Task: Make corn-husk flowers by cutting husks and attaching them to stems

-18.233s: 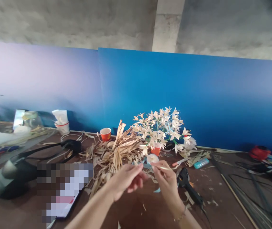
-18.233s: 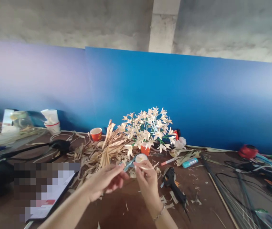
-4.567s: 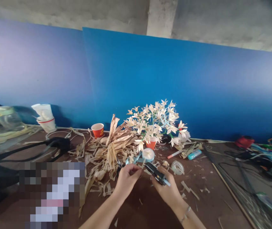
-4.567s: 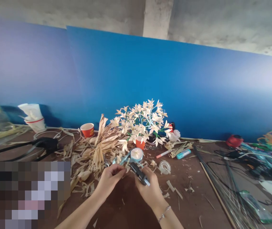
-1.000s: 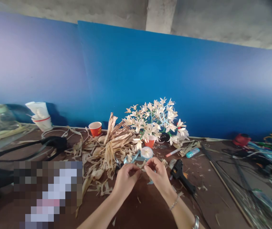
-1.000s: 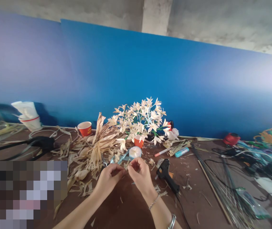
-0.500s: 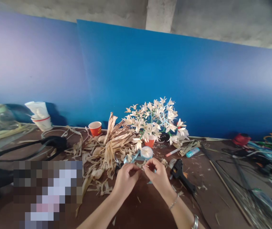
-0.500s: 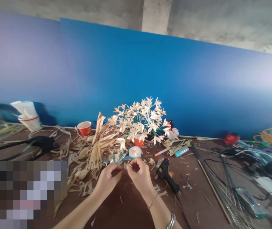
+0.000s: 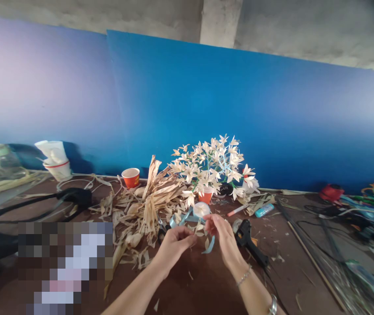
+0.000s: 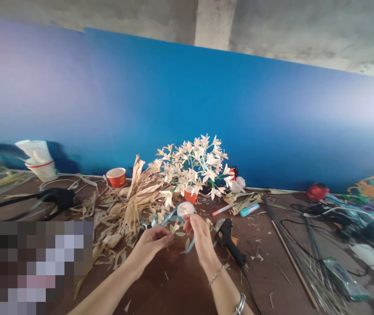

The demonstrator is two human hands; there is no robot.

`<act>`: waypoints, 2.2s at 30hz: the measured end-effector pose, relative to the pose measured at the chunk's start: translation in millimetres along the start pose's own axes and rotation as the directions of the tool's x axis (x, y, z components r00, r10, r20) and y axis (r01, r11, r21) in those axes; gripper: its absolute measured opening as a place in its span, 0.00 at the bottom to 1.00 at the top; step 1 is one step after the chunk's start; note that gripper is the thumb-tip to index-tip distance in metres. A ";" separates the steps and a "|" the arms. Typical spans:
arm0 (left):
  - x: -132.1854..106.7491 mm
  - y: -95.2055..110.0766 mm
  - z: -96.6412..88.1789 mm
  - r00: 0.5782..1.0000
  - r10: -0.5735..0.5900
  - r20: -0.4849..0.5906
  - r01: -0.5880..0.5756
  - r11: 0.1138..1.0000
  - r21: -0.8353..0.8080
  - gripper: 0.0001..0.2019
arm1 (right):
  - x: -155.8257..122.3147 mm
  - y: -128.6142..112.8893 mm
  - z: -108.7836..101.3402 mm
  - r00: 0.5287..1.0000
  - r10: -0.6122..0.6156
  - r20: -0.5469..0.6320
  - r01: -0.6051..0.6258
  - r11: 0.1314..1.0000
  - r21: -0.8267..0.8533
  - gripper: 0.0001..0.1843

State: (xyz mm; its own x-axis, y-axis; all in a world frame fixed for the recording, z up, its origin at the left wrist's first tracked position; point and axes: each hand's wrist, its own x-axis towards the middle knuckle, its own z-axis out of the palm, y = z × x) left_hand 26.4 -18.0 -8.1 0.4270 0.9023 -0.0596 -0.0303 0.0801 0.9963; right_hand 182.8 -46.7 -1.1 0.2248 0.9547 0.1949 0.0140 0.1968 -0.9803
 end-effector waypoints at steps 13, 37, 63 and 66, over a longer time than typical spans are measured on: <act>-3.0 10.2 -6.4 0.991 -0.094 0.090 0.113 0.968 -0.223 0.14 | -0.5 0.4 1.3 0.976 0.144 0.162 -0.187 0.936 0.297 0.11; -2.0 1.5 3.0 0.994 0.096 -0.056 -0.086 0.984 0.157 0.08 | -2.6 0.4 7.9 0.989 0.117 0.088 -0.122 0.991 0.060 0.14; -2.4 6.7 0.4 0.998 0.019 0.067 -0.024 0.997 0.070 0.08 | -2.0 -2.2 -2.7 0.896 0.287 0.338 -0.394 0.866 0.308 0.03; -3.3 7.5 0.8 0.998 0.010 0.069 -0.014 0.998 0.062 0.08 | -1.7 -1.4 -3.4 0.899 0.275 0.340 -0.384 0.868 0.315 0.02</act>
State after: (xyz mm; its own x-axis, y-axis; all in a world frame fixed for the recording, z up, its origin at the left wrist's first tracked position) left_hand 25.6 -20.7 -0.3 0.4880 0.8716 -0.0455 0.0201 0.0409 0.9990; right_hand 185.7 -49.4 -0.2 -0.1248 0.9886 -0.0840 -0.3809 -0.1259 -0.9160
